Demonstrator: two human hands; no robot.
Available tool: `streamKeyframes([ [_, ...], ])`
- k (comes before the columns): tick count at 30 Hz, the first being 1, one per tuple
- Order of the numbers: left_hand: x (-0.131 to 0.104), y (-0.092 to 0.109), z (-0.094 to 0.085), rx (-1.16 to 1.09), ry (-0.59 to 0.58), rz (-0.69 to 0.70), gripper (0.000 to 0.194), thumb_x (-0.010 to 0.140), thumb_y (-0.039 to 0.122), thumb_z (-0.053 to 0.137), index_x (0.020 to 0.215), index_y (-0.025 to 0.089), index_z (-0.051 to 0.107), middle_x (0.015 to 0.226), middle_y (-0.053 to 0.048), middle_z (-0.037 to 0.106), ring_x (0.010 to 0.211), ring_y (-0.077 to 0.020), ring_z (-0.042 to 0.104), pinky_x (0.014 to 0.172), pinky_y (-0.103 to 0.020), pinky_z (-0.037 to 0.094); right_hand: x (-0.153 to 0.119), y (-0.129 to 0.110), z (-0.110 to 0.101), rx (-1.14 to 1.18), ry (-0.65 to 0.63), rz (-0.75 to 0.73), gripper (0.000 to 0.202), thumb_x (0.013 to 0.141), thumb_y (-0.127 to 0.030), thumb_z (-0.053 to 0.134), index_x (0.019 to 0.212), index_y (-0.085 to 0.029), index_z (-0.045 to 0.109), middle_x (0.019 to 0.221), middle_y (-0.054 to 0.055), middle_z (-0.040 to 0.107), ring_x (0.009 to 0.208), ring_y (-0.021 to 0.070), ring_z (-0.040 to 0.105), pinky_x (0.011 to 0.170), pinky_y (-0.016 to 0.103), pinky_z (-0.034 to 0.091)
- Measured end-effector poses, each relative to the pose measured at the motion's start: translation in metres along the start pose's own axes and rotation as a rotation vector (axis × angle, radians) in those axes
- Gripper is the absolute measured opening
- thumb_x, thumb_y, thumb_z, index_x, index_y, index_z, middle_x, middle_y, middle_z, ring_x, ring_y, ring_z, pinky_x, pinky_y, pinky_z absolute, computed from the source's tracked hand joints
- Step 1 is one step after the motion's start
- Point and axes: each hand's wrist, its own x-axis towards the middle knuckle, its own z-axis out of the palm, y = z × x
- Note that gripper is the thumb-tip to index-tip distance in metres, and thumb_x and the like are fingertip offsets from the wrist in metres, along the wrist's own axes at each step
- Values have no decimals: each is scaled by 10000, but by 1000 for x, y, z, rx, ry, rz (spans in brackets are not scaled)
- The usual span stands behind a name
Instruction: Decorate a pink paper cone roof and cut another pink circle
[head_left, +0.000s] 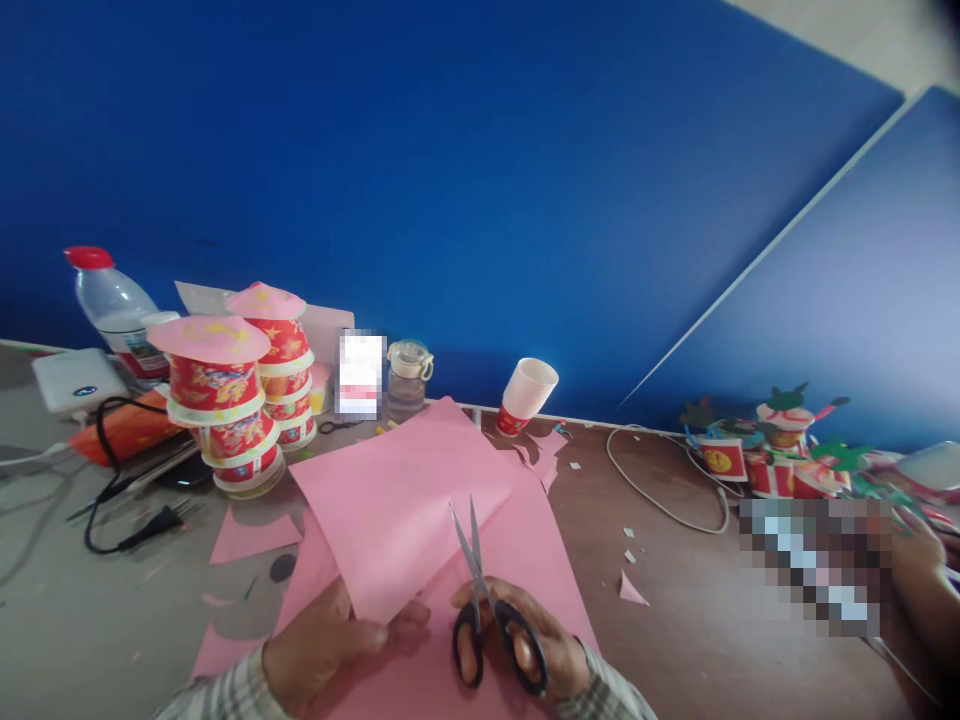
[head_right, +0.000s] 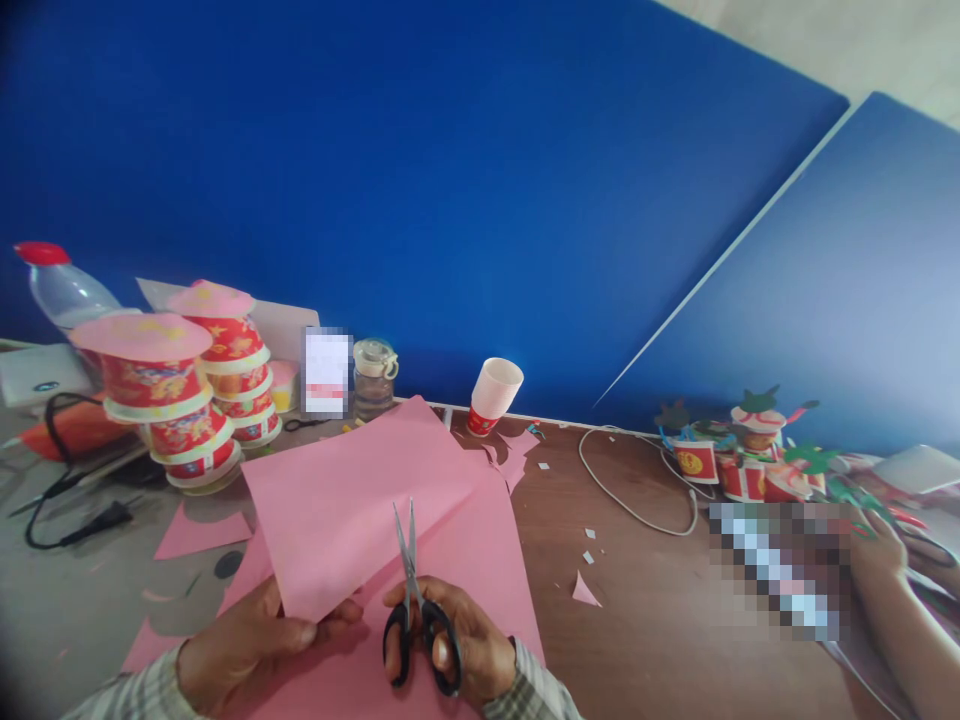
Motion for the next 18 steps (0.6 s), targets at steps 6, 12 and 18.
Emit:
streamKeyframes([
  [6, 0, -3, -4, -128, -35, -55, 458, 441, 198, 782, 877, 208, 643, 950, -90, 697, 951, -298, 560, 832, -425, 427, -4, -3, 6, -56, -83, 145, 645, 560, -518, 729, 1101, -229, 531, 796, 91, 651, 706, 221, 580, 689, 310, 388],
  [12, 2, -5, -1, -106, -112, -106, 462, 471, 212, 779, 906, 148, 635, 967, -133, 684, 960, -321, 551, 832, -425, 434, 3, 8, 2, -138, 215, -112, 581, 605, -509, 690, 1084, -213, 546, 761, 80, 644, 649, 212, 566, 645, 316, 429],
  [18, 6, -12, 3, -113, -77, -145, 440, 459, 248, 790, 868, 159, 655, 891, -121, 709, 899, -297, 590, 837, -405, 430, 19, 26, -14, -193, 775, -324, 542, 628, -519, 663, 1073, -234, 541, 745, 56, 637, 610, 205, 567, 393, 203, 401],
])
